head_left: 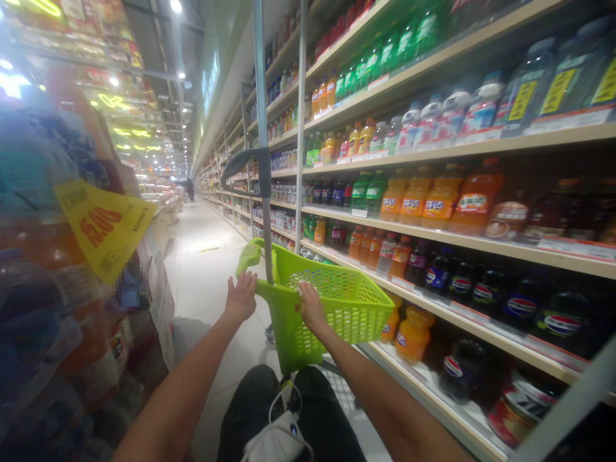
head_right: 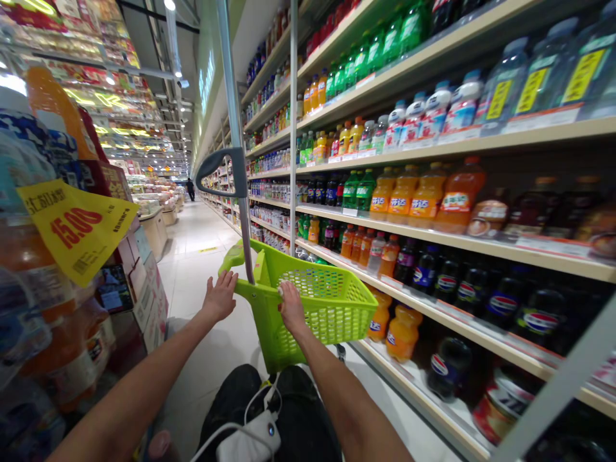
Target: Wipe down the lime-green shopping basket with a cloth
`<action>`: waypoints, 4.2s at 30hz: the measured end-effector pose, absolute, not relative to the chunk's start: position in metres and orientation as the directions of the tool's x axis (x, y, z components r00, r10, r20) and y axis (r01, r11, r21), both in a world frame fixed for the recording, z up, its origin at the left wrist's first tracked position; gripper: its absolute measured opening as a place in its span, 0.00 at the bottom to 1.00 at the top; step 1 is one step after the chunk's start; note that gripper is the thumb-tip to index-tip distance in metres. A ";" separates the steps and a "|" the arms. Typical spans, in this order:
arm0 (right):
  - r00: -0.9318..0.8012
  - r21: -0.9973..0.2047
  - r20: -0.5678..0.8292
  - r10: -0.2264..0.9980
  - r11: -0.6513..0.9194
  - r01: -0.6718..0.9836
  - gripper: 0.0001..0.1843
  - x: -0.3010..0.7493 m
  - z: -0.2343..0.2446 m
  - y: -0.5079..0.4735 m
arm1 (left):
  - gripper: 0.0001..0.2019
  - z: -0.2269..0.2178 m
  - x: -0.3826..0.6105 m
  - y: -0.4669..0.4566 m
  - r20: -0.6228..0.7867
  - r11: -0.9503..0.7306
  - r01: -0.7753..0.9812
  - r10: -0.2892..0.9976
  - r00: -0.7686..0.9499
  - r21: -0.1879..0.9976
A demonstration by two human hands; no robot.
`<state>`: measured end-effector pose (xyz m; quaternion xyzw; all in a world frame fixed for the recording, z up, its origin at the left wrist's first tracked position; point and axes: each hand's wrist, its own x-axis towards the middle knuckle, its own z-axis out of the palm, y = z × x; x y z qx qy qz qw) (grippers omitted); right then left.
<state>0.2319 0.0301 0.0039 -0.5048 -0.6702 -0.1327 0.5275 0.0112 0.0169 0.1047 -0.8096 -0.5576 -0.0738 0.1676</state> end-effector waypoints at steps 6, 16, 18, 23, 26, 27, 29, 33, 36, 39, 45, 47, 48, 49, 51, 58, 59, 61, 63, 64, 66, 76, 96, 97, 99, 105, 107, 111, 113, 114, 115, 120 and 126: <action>-0.181 0.030 0.958 0.221 0.550 0.835 0.22 0.184 0.126 0.035 | 0.36 0.102 0.015 0.014 0.338 -0.297 0.938 0.877 0.342 -0.178; -0.593 0.376 0.745 0.306 0.542 0.752 0.22 0.183 0.139 0.042 | 0.37 0.100 0.007 0.009 0.347 -0.340 0.923 0.856 0.383 -0.182; -0.616 0.363 0.717 0.328 0.578 0.731 0.20 0.187 0.109 0.039 | 0.37 0.100 0.007 0.009 0.347 -0.346 0.921 0.853 0.389 -0.181; -0.398 0.094 0.834 0.383 0.612 0.785 0.19 0.193 0.033 0.029 | 0.36 0.101 0.008 0.007 0.340 -0.348 0.923 0.859 0.384 -0.165; -0.050 -0.210 0.903 0.426 0.540 0.815 0.23 0.194 0.003 0.022 | 0.36 0.100 0.009 0.000 0.345 -0.344 0.927 0.860 0.376 -0.152; 0.025 -0.277 0.899 0.438 0.523 0.806 0.23 0.193 -0.003 0.020 | 0.36 0.099 0.010 -0.003 0.349 -0.343 0.928 0.860 0.373 -0.148; 0.103 -0.353 0.884 0.457 0.505 0.788 0.24 0.190 -0.010 0.017 | 0.36 0.096 0.012 -0.009 0.364 -0.340 0.930 0.856 0.367 -0.139; 0.177 -0.424 0.859 0.481 0.474 0.772 0.25 0.185 -0.014 0.016 | 0.35 0.091 0.014 -0.021 0.416 -0.346 0.929 0.831 0.368 -0.131; 0.176 -0.434 0.852 0.493 0.476 0.765 0.26 0.188 -0.016 0.021 | 0.35 0.091 0.017 -0.024 0.417 -0.339 0.932 0.834 0.361 -0.128; 0.148 -0.421 0.851 0.504 0.484 0.767 0.26 0.195 -0.017 0.028 | 0.36 0.095 0.020 -0.024 0.377 -0.326 0.937 0.858 0.348 -0.122; 0.094 -0.422 0.823 0.560 0.492 0.762 0.27 0.213 -0.015 0.043 | 0.35 0.099 0.030 -0.024 0.369 -0.324 0.939 0.864 0.343 -0.115; 0.084 -0.431 0.810 0.580 0.492 0.757 0.27 0.219 -0.013 0.046 | 0.34 0.098 0.034 -0.026 0.383 -0.333 0.936 0.855 0.350 -0.114; 0.085 -0.437 0.804 0.588 0.489 0.755 0.26 0.222 -0.011 0.047 | 0.34 0.097 0.037 -0.028 0.390 -0.337 0.935 0.851 0.352 -0.110; 0.093 -0.446 0.800 0.593 0.485 0.752 0.26 0.223 -0.010 0.046 | 0.34 0.096 0.039 -0.030 0.400 -0.341 0.934 0.846 0.352 -0.102; 0.125 -0.468 0.798 0.590 0.475 0.745 0.23 0.223 -0.006 0.042 | 0.34 0.096 0.042 -0.033 0.417 -0.353 0.932 0.837 0.354 -0.084; 0.129 -0.447 0.844 0.520 0.549 0.706 0.23 0.186 0.020 0.009 | 0.36 0.106 0.038 -0.029 0.398 -0.333 0.943 0.866 0.301 0.012; 0.127 -0.438 0.851 0.509 0.557 0.705 0.23 0.180 0.025 0.006 | 0.37 0.107 0.036 -0.027 0.379 -0.314 0.949 0.882 0.281 0.026; 0.116 -0.415 0.865 0.487 0.568 0.710 0.23 0.172 0.037 -0.001 | 0.37 0.107 0.032 -0.024 0.348 -0.314 0.949 0.893 0.286 0.027; 0.094 -0.390 0.877 0.471 0.584 0.711 0.23 0.167 0.047 -0.005 | 0.37 0.105 0.030 -0.024 0.350 -0.331 0.944 0.885 0.307 0.009; 0.074 -0.376 0.882 0.466 0.598 0.708 0.23 0.165 0.051 -0.006 | 0.37 0.105 0.029 -0.024 0.358 -0.330 0.944 0.882 0.307 0.005; 0.016 -0.339 0.889 0.458 0.634 0.695 0.23 0.161 0.059 -0.007 | 0.37 0.104 0.030 -0.026 0.374 -0.324 0.946 0.878 0.298 0.005; -0.047 -0.412 0.788 0.614 0.583 0.700 0.25 0.175 0.075 -0.005 | 0.37 0.109 0.040 -0.038 0.446 -0.380 0.924 0.835 0.323 0.042; 0.062 -0.459 0.780 0.623 0.502 0.733 0.22 0.188 0.091 -0.035 | 0.17 0.118 0.037 -0.030 0.496 -0.475 0.880 0.756 0.427 -0.033; 0.040 -0.449 0.780 0.625 0.514 0.731 0.22 0.186 0.093 -0.039 | 0.16 0.120 0.039 -0.031 0.503 -0.475 0.879 0.751 0.427 -0.036; 0.031 -0.445 0.772 0.635 0.506 0.739 0.22 0.186 0.095 -0.044 | 0.15 0.121 0.043 -0.035 0.514 -0.476 0.878 0.742 0.430 -0.047; 0.085 -0.433 0.753 0.652 0.395 0.810 0.22 0.209 0.095 -0.042 | 0.16 0.119 0.065 -0.044 0.527 -0.462 0.885 0.740 0.418 -0.053; 0.124 -0.448 0.746 0.654 0.356 0.820 0.22 0.219 0.096 -0.040 | 0.20 0.117 0.070 -0.044 0.521 -0.472 0.881 0.744 0.418 -0.034; 0.157 -0.459 0.747 0.646 0.331 0.824 0.21 0.230 0.097 -0.043 | 0.29 0.114 0.063 -0.035 0.472 -0.451 0.892 0.791 0.389 0.022; 0.135 -0.431 0.767 0.627 0.348 0.833 0.21 0.228 0.097 -0.046 | 0.29 0.112 0.056 -0.029 0.438 -0.430 0.902 0.817 0.374 0.032; 0.117 -0.410 0.780 0.615 0.361 0.838 0.22 0.225 0.097 -0.048 | 0.29 0.112 0.054 -0.027 0.428 -0.426 0.904 0.823 0.373 0.029; 0.091 -0.384 0.792 0.604 0.377 0.843 0.22 0.221 0.097 -0.049 | 0.28 0.111 0.054 -0.026 0.426 -0.423 0.906 0.824 0.374 0.023; -0.077 -0.228 0.823 0.562 0.452 0.862 0.21 0.206 0.096 -0.053 | 0.28 0.112 0.063 -0.030 0.454 -0.386 0.923 0.822 0.344 -0.001; -0.054 -0.184 0.852 0.521 0.394 0.900 0.18 0.225 0.088 -0.052 | 0.27 0.119 0.054 -0.029 0.482 -0.402 0.915 0.800 0.357 -0.011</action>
